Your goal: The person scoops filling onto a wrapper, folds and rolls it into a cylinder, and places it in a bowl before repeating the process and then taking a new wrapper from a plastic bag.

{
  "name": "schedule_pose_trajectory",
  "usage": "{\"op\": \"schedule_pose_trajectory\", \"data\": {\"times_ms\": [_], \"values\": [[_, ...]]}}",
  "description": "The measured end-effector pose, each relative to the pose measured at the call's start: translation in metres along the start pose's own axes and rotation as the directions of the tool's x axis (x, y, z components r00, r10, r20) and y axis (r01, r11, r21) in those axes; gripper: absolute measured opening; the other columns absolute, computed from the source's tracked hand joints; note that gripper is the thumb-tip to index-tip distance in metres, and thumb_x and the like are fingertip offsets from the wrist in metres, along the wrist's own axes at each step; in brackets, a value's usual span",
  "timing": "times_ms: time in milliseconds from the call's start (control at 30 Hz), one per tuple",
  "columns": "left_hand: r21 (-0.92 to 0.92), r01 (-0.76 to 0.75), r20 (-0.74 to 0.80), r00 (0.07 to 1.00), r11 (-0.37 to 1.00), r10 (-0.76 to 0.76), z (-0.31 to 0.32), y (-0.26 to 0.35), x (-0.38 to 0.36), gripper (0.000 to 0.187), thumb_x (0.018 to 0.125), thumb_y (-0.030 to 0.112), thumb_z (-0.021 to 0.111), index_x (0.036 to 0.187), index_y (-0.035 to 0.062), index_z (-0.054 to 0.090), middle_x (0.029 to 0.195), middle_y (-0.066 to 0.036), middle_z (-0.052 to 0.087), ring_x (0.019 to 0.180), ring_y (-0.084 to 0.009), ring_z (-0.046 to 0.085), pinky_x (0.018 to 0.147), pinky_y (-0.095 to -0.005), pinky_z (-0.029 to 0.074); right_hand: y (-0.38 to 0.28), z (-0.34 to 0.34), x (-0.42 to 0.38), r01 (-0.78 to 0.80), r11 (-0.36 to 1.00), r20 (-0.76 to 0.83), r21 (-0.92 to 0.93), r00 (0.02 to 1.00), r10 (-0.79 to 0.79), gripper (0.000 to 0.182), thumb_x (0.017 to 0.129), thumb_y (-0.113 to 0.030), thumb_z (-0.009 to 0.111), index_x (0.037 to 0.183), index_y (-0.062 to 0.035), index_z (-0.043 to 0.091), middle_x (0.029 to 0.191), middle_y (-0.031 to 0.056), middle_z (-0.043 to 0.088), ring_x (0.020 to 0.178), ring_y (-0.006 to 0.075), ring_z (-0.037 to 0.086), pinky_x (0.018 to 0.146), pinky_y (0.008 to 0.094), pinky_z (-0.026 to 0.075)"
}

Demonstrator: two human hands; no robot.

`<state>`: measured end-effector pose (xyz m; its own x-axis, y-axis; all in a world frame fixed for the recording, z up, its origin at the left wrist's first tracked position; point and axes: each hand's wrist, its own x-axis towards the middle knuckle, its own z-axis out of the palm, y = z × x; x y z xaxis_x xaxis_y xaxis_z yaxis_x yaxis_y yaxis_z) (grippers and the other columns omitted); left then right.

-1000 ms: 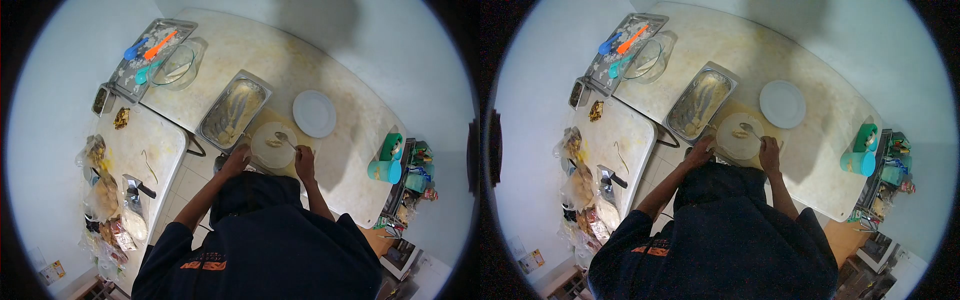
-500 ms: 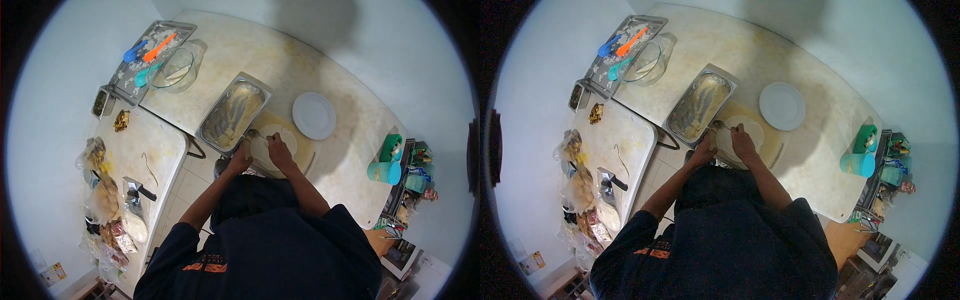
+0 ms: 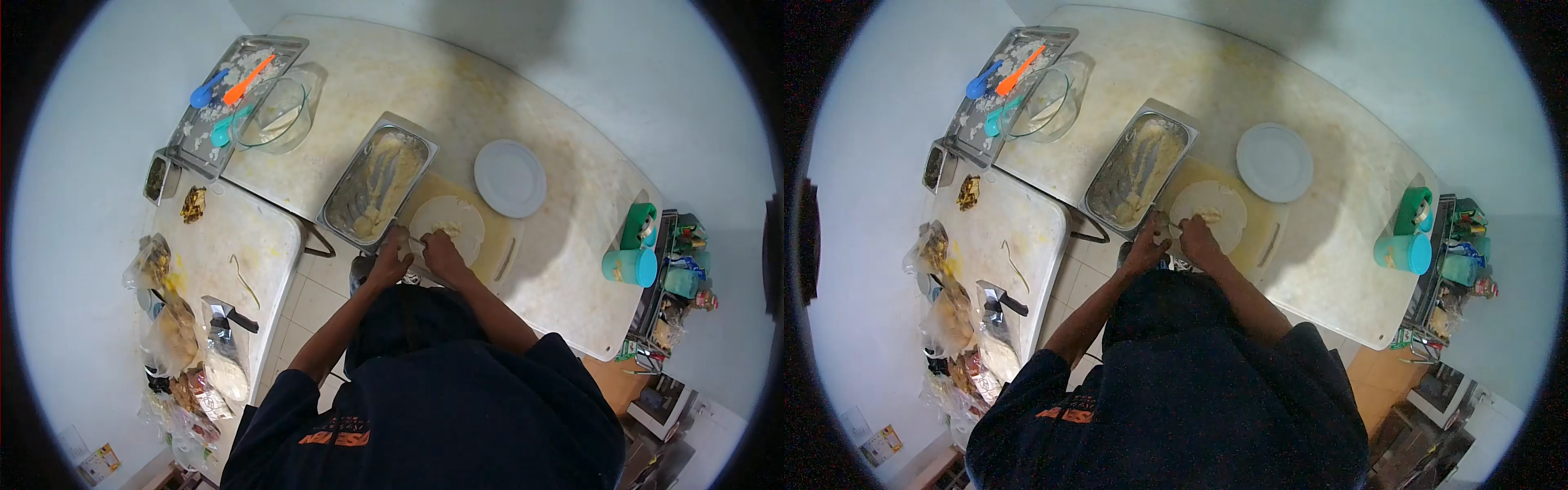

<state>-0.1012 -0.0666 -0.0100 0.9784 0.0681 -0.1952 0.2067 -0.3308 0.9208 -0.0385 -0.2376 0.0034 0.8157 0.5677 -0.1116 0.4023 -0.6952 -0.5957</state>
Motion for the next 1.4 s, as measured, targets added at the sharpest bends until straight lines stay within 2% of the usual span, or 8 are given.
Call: {"op": "schedule_pose_trajectory", "data": {"times_ms": [67, 267, 367, 400, 600, 700, 800, 1400], "values": [[0.209, -0.086, -0.059, 0.993, 0.974, 0.1, -0.004, 0.009, -0.004, 0.065, 0.092, 0.007, 0.062, 0.149, 0.0061, 0.031, 0.125, -0.017, 0.061, 0.096, -0.0273, 0.066, 0.066, -0.0328, 0.055, 0.015, 0.002, 0.0, 0.002, 0.984, 0.0, 0.179, 1.0, -0.002, 0.026, 0.084, -0.009, 0.058, 0.106, 0.001, 0.069, 0.093, 0.0216, 0.067, 0.082, 0.0352, 0.067, 0.071, 0.0403, 0.055], [-0.258, -0.178, -0.292, 0.951, 0.95, 0.098, -0.046, 0.081, -0.001, 0.031, 0.097, 0.005, 0.053, 0.127, -0.0017, 0.054, 0.106, -0.011, 0.069, 0.075, -0.0105, 0.065, 0.067, -0.0264, 0.052, 0.043, -0.041, -0.027, -0.283, 0.853, 0.153, 0.439, 0.959, 0.24, 0.028, 0.085, -0.013, 0.063, 0.11, -0.002, 0.07, 0.085, 0.0101, 0.069, 0.065, 0.0136, 0.063, 0.061, 0.0303, 0.053], [-0.237, -0.162, -0.389, 0.919, 0.958, 0.059, -0.057, 0.075, 0.017, 0.026, 0.097, 0.009, 0.055, 0.122, -0.0006, 0.056, 0.1, -0.009, 0.069, 0.071, -0.0111, 0.062, 0.066, -0.0264, 0.051, 0.062, -0.05, -0.053, -0.24, 0.864, -0.059, 0.443, 0.954, 0.295, 0.027, 0.085, -0.013, 0.063, 0.108, -0.0013, 0.07, 0.084, 0.0096, 0.068, 0.066, 0.0138, 0.063, 0.062, 0.0294, 0.053], [-0.211, -0.163, -0.413, 0.908, 0.964, 0.063, -0.057, 0.074, 0.02, 0.023, 0.097, 0.009, 0.057, 0.117, -0.0003, 0.059, 0.095, -0.008, 0.068, 0.072, -0.0112, 0.062, 0.066, -0.0267, 0.051, 0.048, -0.068, -0.059, -0.335, 0.832, -0.043, 0.442, 0.919, 0.393, 0.021, 0.086, -0.011, 0.065, 0.105, -0.0027, 0.07, 0.095, 0.0153, 0.071, 0.088, 0.0283, 0.07, 0.083, 0.0388, 0.055], [0.074, -0.198, -0.082, 0.976, 0.977, 0.203, -0.044, 0.066, 0.019, 0.025, 0.093, 0.006, 0.059, 0.117, 0.0006, 0.061, 0.108, -0.013, 0.067, 0.096, -0.0252, 0.067, 0.085, -0.0356, 0.053, 0.043, -0.061, -0.079, -0.192, 0.943, -0.459, 0.272, 0.835, 0.302, 0.019, 0.091, -0.001, 0.055, 0.109, 0.0005, 0.061, 0.099, 0.0188, 0.059, 0.092, 0.037, 0.063, 0.078, 0.0432, 0.053], [0.239, -0.489, 0.266, 0.864, 0.839, 0.428, -0.021, 0.036, 0.016, 0.028, 0.09, 0.01, 0.061, 0.115, -0.0008, 0.062, 0.12, -0.02, 0.061, 0.113, -0.0316, 0.059, 0.095, -0.0407, 0.048, 0.045, -0.049, -0.085, -0.251, 0.961, -0.365, 0.113, 0.889, 0.275, 0.027, 0.089, 0.005, 0.051, 0.115, 0.0017, 0.057, 0.109, 0.0216, 0.052, 0.099, 0.0397, 0.06, 0.083, 0.0468, 0.051], [0.321, -0.547, 0.464, 0.803, 0.774, 0.375, -0.005, 0.022, 0.008, 0.037, 0.085, 0.013, 0.062, 0.119, -0.0038, 0.059, 0.13, -0.023, 0.054, 0.128, -0.0376, 0.046, 0.107, -0.0448, 0.04, 0.038, -0.05, -0.087, -0.238, 0.965, -0.372, 0.115, 0.89, 0.264, 0.031, 0.086, 0.007, 0.05, 0.117, 0.0024, 0.055, 0.114, 0.0217, 0.05, 0.1, 0.0407, 0.059, 0.086, 0.049, 0.05], [0.553, -0.608, 0.628, 0.753, 0.57, 0.196, -0.001, -0.014, 0.013, 0.055, 0.075, 0.017, 0.073, 0.128, 0.01, 0.059, 0.148, -0.018, 0.039, 0.137, -0.0361, 0.039, 0.107, -0.0475, 0.042, 0.072, -0.06, -0.105, -0.322, 0.94, -0.415, 0.11, 0.845, 0.338, 0.021, 0.09, 0.003, 0.05, 0.108, -0.0026, 0.058, 0.104, 0.0218, 0.056, 0.094, 0.0412, 0.059, 0.079, 0.048, 0.049]]}}
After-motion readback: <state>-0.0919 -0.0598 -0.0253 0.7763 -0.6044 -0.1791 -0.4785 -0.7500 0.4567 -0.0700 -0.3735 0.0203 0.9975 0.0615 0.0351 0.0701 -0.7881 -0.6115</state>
